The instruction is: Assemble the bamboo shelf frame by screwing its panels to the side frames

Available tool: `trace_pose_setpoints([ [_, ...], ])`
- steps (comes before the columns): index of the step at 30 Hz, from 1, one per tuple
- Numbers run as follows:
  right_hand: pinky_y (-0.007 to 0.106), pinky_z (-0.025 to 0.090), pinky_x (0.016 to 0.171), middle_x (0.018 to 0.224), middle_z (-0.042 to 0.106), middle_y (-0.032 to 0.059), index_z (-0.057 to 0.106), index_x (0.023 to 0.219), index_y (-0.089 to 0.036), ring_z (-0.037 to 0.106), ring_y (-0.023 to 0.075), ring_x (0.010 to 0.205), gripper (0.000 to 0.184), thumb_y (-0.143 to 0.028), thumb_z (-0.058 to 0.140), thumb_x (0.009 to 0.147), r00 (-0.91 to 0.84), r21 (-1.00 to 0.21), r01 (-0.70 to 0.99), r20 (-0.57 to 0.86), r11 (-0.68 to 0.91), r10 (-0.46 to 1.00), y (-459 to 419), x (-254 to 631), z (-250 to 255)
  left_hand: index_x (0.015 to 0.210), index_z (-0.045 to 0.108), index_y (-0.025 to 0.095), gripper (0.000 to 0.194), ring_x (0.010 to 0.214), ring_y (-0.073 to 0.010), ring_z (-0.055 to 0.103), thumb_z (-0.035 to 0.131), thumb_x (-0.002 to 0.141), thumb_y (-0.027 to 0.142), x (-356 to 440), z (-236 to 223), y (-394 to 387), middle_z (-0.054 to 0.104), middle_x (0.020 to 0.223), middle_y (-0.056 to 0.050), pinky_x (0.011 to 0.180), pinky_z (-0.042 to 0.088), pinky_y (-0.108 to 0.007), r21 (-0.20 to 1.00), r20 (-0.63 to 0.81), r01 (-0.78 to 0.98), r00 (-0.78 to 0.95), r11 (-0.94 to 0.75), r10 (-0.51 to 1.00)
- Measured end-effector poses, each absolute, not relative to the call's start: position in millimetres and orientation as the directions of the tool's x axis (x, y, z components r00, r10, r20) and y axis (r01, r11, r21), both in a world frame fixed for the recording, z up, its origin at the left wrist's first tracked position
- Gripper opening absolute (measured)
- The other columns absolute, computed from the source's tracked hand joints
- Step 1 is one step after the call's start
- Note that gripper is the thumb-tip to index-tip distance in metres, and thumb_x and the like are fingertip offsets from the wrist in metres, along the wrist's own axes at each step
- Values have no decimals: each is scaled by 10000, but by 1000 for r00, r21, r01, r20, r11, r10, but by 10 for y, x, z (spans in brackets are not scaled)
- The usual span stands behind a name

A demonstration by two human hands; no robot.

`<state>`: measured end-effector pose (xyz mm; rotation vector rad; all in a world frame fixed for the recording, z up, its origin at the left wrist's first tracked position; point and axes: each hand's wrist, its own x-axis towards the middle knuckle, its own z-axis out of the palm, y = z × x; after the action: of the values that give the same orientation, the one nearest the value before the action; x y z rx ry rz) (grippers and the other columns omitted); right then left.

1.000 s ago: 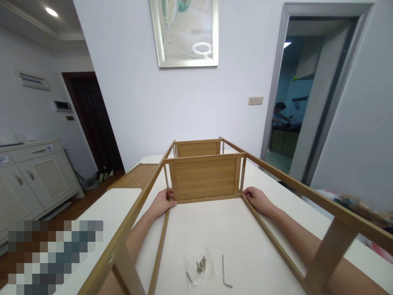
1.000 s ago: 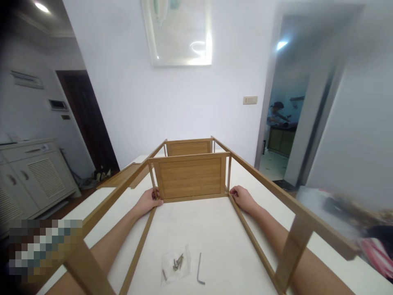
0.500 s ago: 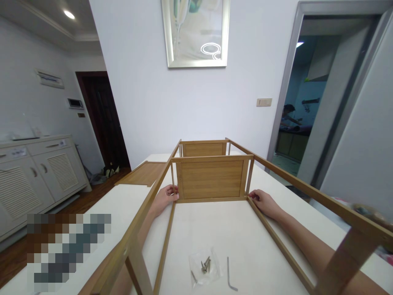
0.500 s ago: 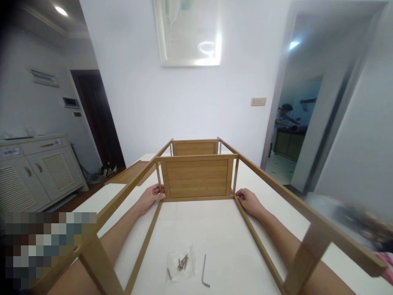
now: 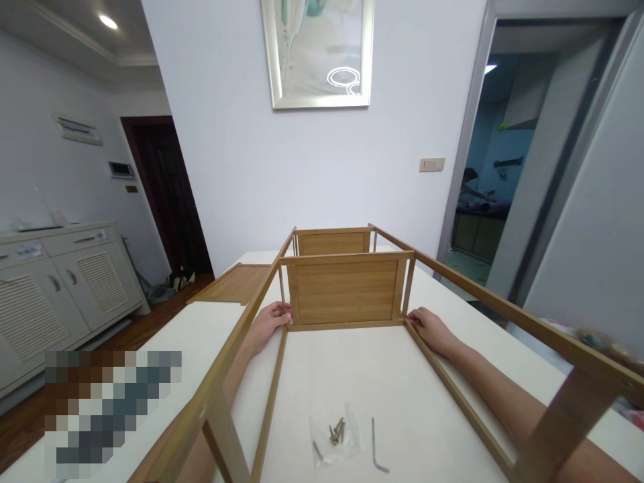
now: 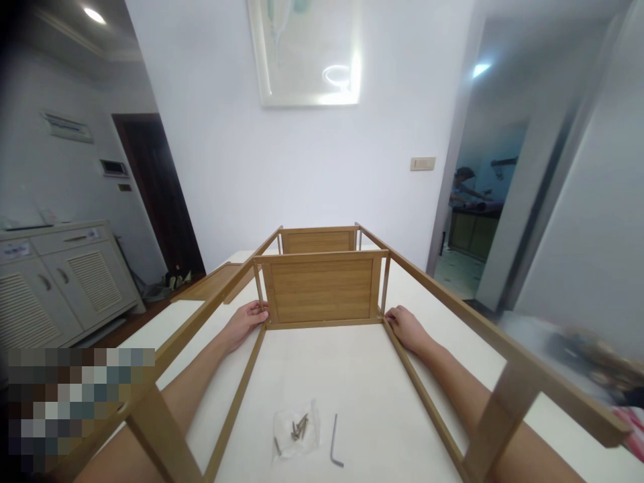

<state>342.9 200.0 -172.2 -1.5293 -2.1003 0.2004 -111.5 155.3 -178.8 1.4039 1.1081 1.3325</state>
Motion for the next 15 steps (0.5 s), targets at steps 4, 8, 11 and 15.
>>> trace_pose_setpoints([
  [4,272,463,714,850,682,74,668,882,-170,621,191,780,218,-186,479,774,-204,-431,840,312,330,928,1975,3444,-1725,904,619,158,391,846,-208,629,807,569,232,-1085,-1787,1553,674,866,-48,787,471,-338,964,231,127,45,-235,972],
  [8,277,458,721,831,677,73,654,812,-173,616,196,788,173,-206,487,781,-203,-424,845,309,326,929,1985,3445,-1728,846,602,167,368,748,-196,613,777,523,138,-1023,-1808,1571,651,762,-18,740,460,-338,944,238,230,27,-238,971],
  [11,281,452,754,848,667,86,654,795,-165,612,204,822,171,-201,486,794,-209,-409,850,316,332,925,2000,3438,-1725,843,582,174,354,732,-194,614,751,535,135,-994,-1824,1585,640,739,-7,740,461,-341,931,244,278,4,-235,970],
  [15,286,448,781,865,655,100,669,802,-157,604,209,834,194,-180,477,812,-223,-394,853,319,343,921,2008,3428,-1717,845,561,183,350,719,-188,618,747,548,166,-991,-1828,1583,630,725,9,746,472,-341,921,246,314,-4,-232,969],
])
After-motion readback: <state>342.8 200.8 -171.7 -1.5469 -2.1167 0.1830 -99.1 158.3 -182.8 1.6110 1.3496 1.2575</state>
